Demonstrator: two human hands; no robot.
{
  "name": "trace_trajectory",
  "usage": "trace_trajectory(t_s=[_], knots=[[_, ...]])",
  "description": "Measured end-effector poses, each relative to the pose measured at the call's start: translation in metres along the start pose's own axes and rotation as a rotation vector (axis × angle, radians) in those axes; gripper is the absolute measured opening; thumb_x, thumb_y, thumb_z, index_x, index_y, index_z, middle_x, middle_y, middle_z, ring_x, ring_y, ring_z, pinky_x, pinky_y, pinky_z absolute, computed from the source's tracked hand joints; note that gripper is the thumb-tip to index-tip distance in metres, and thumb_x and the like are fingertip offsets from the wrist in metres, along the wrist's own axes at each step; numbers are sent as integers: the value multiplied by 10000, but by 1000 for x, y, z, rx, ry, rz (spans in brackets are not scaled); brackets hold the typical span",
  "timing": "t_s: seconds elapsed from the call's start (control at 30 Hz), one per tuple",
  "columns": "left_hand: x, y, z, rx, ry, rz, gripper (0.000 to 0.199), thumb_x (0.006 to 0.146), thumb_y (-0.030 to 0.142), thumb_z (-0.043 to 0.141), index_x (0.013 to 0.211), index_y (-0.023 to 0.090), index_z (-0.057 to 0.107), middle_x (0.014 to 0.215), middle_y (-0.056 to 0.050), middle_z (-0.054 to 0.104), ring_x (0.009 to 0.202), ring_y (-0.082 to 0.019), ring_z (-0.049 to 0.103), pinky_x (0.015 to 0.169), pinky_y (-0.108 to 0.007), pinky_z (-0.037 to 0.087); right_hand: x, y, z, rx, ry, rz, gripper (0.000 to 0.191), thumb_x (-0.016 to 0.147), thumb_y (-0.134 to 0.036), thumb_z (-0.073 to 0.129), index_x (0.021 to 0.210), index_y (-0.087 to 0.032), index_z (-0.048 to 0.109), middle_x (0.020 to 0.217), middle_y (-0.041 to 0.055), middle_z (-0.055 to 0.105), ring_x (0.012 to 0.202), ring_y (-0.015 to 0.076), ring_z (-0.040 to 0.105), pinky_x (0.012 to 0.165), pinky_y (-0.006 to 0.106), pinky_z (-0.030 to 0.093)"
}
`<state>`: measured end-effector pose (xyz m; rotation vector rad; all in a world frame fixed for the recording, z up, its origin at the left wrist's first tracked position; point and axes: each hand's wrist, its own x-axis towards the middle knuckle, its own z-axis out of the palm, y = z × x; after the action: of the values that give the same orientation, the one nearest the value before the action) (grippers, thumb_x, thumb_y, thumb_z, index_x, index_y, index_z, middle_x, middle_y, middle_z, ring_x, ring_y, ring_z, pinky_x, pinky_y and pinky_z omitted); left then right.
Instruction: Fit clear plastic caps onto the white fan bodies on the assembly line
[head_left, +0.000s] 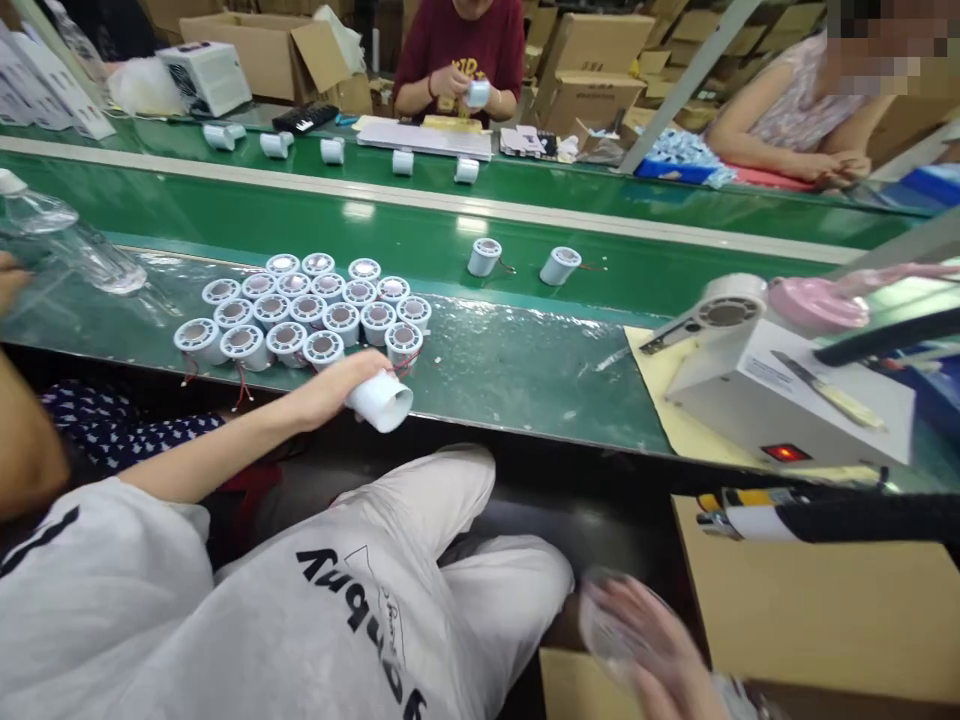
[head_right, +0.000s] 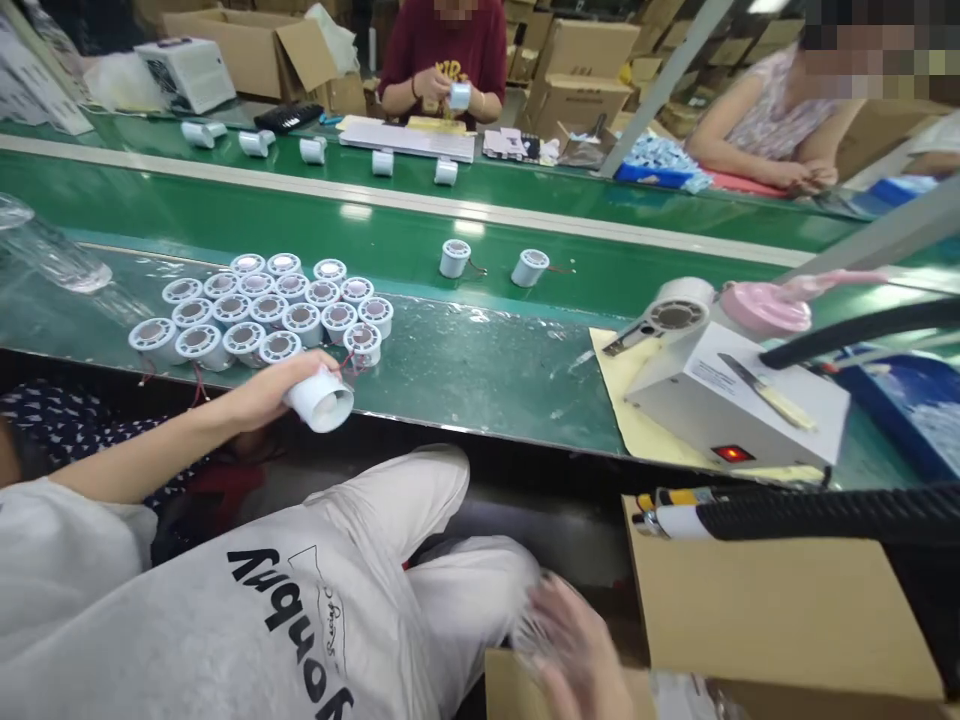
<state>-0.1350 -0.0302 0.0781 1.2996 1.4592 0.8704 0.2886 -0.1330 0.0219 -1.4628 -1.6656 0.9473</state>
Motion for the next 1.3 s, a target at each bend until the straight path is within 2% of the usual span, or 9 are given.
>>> trace_trajectory(t_s=[0.13,0.27,0.43,0.53,0.73,0.93,1.03,1.1,1.3], knots=[[7,-23,74,-478,-501,-461,568,754,688,680,959,166,588,747,-23,607,576,-152,562,440,-236,429,20,-27,65,-355,5,-483,418,994,-326,639,1412,-309,650,1318,151,648,1122,334,711,839,460,670],[17,-24,115,-284,-765,-261,459,829,597,692,953,155,677,789,-15,636,586,-107,531,462,-193,381,46,-42,91,-657,125,-473,367,972,-222,645,1331,-278,697,1440,179,561,1152,346,647,850,480,647],[25,-15,129,102,-669,340,254,934,413,673,999,187,768,1002,-54,681,955,-182,636,895,-309,510,43,-33,79,-617,74,-292,146,865,-93,710,916,-225,747,1315,149,638,1127,344,654,811,444,633],[25,-20,136,95,-577,424,417,850,508,792,1137,207,764,1046,-62,648,957,-197,622,900,-342,521,37,-31,72,-290,-6,-178,103,879,-256,771,807,-218,708,1222,125,660,1083,313,693,824,418,627],[32,-41,145,105,-637,541,637,707,613,883,1212,239,774,1215,-121,619,1179,-294,605,1041,-466,513,36,-39,69,68,128,12,283,939,-294,668,666,-221,686,1011,73,736,892,220,729,717,317,579],[30,-35,142,-35,-864,391,675,777,403,874,1398,261,652,1398,-135,661,1276,-304,634,1016,-419,558,39,-33,62,368,125,95,292,908,-372,751,655,-229,724,1041,76,791,1013,259,762,859,370,620],[24,-29,142,-152,-815,196,725,740,387,893,1394,209,635,1424,-160,638,1226,-290,664,941,-372,591,35,-28,58,270,56,-14,171,858,-409,834,918,-251,805,1271,102,760,1197,313,723,983,448,615],[20,-27,142,-208,-797,114,750,726,417,899,1390,193,632,1415,-168,639,1160,-274,690,908,-358,596,30,-26,57,124,33,-120,291,848,-361,860,1114,-271,788,1367,107,721,1267,323,694,1055,479,589],[19,-20,140,-189,-871,184,780,734,416,901,1444,260,618,1434,-133,651,1167,-279,692,900,-352,595,20,-24,53,165,-8,-107,373,885,-409,837,1207,-264,717,1353,116,725,1257,317,700,1011,480,634]])
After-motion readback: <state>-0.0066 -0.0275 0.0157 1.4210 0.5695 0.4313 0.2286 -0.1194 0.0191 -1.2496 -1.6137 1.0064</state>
